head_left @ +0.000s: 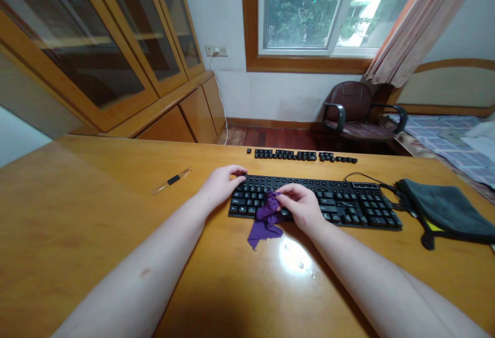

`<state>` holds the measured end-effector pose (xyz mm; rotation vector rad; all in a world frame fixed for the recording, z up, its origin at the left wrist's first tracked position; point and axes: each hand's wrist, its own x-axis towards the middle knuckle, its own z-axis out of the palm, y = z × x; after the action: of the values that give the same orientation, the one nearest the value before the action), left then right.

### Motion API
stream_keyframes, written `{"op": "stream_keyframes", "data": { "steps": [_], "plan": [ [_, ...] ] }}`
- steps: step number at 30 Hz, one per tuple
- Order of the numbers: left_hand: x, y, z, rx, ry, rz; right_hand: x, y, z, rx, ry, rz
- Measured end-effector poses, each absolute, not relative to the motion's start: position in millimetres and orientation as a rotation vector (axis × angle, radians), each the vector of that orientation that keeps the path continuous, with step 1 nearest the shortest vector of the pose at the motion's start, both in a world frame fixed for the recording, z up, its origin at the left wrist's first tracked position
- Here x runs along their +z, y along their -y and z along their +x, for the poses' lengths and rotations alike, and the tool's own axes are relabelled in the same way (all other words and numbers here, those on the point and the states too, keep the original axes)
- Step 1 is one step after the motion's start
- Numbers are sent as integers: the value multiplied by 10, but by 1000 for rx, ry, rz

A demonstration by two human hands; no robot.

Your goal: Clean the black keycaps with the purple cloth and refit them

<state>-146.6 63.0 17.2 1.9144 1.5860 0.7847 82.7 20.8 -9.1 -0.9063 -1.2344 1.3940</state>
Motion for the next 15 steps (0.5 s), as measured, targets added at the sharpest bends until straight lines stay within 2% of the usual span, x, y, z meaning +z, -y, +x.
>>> {"op": "stream_keyframes", "data": {
  "steps": [15],
  "plan": [
    [17, -673, -1482, 649, -1579, 1897, -74, -204, 819, 1380, 1243, -948]
  ]
}}
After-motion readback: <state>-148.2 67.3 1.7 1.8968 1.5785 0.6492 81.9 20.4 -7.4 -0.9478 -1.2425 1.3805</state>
